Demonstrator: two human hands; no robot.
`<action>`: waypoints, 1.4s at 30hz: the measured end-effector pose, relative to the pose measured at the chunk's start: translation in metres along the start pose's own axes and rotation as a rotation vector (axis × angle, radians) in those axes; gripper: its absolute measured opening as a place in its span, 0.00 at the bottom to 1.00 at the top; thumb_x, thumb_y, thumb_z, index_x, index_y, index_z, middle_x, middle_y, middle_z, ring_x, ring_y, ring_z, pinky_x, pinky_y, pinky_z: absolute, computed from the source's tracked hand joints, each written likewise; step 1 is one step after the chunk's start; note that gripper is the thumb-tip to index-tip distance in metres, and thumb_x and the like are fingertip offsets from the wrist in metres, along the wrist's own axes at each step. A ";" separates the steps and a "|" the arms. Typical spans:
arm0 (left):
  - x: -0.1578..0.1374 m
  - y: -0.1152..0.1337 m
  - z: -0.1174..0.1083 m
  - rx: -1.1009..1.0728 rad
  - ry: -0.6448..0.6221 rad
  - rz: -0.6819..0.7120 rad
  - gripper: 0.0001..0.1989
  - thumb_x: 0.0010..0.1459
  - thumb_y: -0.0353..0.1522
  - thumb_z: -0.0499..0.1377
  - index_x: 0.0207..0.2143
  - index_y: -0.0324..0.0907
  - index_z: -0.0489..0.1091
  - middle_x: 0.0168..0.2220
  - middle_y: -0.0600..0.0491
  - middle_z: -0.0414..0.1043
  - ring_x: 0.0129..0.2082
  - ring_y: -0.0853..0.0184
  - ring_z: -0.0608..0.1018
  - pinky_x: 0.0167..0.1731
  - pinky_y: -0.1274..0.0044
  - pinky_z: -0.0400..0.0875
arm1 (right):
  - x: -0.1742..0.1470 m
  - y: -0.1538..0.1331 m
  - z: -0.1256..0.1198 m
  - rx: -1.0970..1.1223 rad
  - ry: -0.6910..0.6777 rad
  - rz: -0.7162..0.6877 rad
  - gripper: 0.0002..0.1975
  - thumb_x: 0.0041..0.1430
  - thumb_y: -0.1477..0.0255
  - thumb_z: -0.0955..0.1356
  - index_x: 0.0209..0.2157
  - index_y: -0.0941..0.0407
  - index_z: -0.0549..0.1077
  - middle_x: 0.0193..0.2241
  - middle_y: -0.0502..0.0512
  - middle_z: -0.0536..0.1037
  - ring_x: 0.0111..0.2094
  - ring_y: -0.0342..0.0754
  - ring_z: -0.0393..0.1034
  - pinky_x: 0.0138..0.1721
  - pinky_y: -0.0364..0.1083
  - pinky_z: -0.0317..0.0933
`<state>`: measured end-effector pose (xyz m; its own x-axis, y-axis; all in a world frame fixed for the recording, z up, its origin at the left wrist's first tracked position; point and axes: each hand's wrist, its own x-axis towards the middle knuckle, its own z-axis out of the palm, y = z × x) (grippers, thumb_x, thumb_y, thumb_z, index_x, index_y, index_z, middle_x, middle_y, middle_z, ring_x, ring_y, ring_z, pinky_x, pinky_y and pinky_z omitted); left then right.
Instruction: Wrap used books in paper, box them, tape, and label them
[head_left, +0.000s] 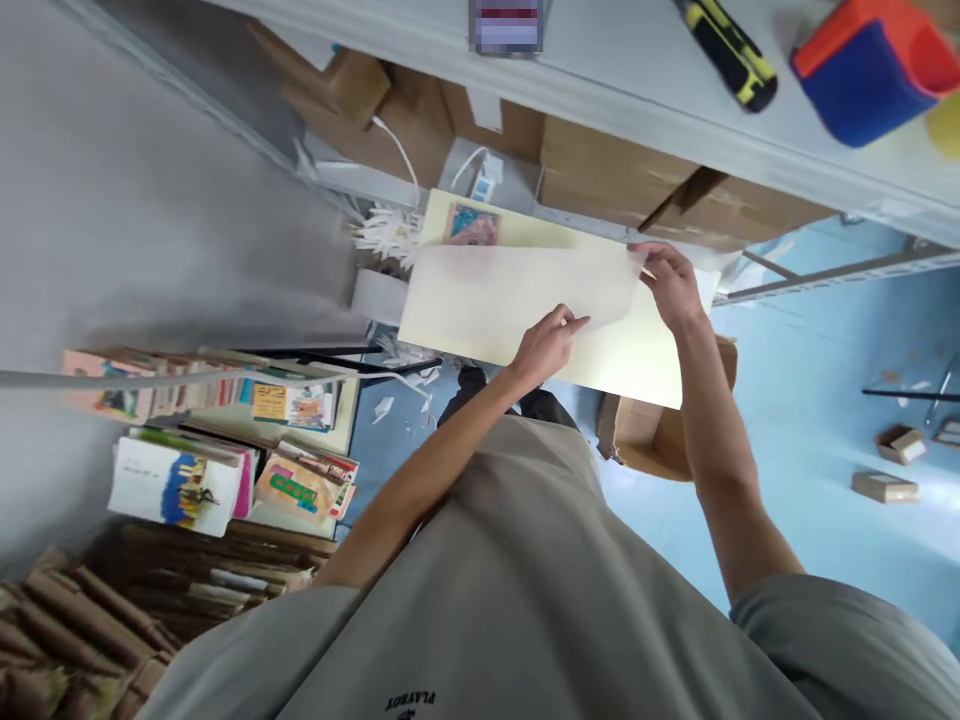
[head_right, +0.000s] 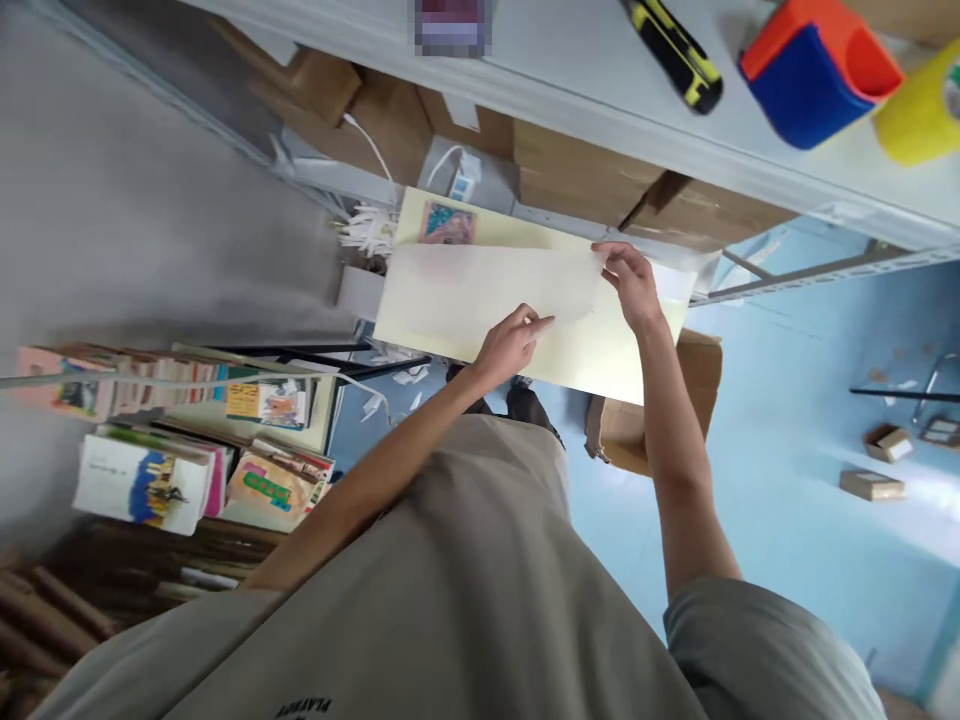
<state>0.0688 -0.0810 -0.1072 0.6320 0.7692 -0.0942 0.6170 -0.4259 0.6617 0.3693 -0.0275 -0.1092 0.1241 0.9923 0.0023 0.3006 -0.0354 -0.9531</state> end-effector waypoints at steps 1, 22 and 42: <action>0.008 0.001 0.017 0.032 -0.040 -0.009 0.34 0.72 0.18 0.52 0.73 0.46 0.76 0.63 0.43 0.78 0.59 0.58 0.84 0.53 0.71 0.85 | -0.016 0.011 -0.016 -0.033 0.080 0.007 0.20 0.78 0.46 0.69 0.50 0.47 0.82 0.55 0.57 0.88 0.59 0.56 0.85 0.61 0.62 0.80; -0.021 -0.141 0.024 0.123 0.034 -0.685 0.36 0.73 0.35 0.62 0.79 0.30 0.64 0.86 0.25 0.49 0.87 0.38 0.54 0.83 0.49 0.58 | -0.151 0.102 0.083 -0.701 -0.284 0.342 0.24 0.79 0.72 0.64 0.68 0.58 0.80 0.80 0.67 0.71 0.79 0.66 0.66 0.75 0.67 0.72; -0.033 -0.231 -0.041 -0.029 -0.093 -0.657 0.24 0.75 0.30 0.57 0.70 0.41 0.75 0.66 0.34 0.78 0.64 0.46 0.84 0.71 0.58 0.76 | -0.006 0.039 0.351 -0.091 -0.146 0.788 0.26 0.81 0.52 0.72 0.30 0.52 0.77 0.28 0.52 0.89 0.24 0.44 0.83 0.34 0.41 0.75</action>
<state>-0.1141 0.0119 -0.2263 0.1674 0.8196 -0.5479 0.8756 0.1318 0.4647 0.0482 0.0069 -0.2524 0.2086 0.6766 -0.7062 0.2527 -0.7348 -0.6294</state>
